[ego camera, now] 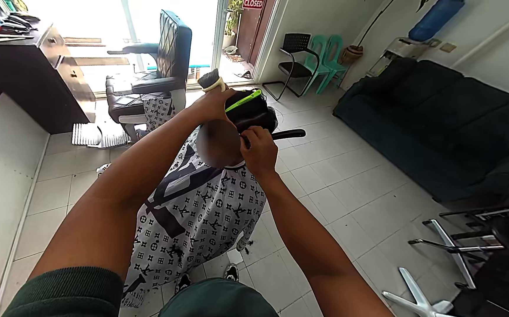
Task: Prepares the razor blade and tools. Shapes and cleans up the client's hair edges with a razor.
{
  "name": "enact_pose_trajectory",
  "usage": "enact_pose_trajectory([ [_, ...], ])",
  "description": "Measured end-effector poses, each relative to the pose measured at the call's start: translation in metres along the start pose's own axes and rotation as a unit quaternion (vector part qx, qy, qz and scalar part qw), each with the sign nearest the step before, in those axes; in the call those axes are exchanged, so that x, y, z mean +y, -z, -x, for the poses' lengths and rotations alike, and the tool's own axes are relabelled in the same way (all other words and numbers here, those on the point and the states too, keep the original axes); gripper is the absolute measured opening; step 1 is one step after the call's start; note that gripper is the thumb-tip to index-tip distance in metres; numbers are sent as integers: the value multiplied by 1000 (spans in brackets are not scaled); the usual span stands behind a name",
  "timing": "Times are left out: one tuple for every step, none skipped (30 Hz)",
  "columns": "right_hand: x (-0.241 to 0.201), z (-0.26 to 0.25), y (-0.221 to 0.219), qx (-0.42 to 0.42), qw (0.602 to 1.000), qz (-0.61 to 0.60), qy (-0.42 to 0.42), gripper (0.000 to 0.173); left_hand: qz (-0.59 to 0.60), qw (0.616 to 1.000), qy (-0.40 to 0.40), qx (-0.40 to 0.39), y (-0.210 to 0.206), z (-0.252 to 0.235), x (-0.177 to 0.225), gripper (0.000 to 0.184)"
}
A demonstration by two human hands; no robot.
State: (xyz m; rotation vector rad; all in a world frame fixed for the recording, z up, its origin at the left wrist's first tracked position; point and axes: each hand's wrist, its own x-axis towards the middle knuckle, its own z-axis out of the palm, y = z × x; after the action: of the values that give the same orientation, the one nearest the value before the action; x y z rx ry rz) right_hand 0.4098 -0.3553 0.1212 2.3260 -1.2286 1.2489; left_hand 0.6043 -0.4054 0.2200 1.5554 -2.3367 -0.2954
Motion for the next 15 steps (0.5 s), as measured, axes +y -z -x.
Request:
enact_pose_trajectory([
  [0,0,0,-2,1000,0,1,10,0,1000,2,1,-1,0,0,97],
  [1,1,0,-2,1000,-1,5,11,3,1000,1,5,-2,-1,-1,96],
  [1,1,-1,0,1000,-1,8,11,6,1000,0,7,-2,-1,-2,96],
  [2,0,-3,6,1000,1,10,11,6,1000,0,7,-2,-1,-2,96],
  [3,0,-4,8,1000,3,12,11,6,1000,1,5,-1,-2,-2,96],
  [3,0,-4,9,1000,5,12,11,2,1000,4,3,-1,-2,-2,97],
  [3,0,-5,9,1000,7,12,11,0,1000,8,1,-1,-3,-2,97],
  [3,0,-5,10,1000,8,11,11,-3,1000,10,-1,-1,-3,-2,98],
  [3,0,-5,11,1000,11,10,11,-3,1000,11,-2,-1,-3,-2,98],
  [3,1,-6,13,1000,14,9,11,-1,1000,10,0,-1,-3,-2,97],
  [3,1,-6,15,1000,15,9,11,3,1000,11,0,-1,-4,-2,97],
  [3,1,-7,16,1000,17,9,11,4,1000,13,-1,-1,-4,-3,96],
  [4,1,-7,16,1000,18,9,11,7,1000,15,-2,-1,-4,-2,96],
  [4,1,-8,18,1000,18,10,10,11,1000,16,-6,0,-3,-2,96],
  [3,0,-7,18,1000,20,10,10,11,1000,17,-8,1,-3,-1,95],
])
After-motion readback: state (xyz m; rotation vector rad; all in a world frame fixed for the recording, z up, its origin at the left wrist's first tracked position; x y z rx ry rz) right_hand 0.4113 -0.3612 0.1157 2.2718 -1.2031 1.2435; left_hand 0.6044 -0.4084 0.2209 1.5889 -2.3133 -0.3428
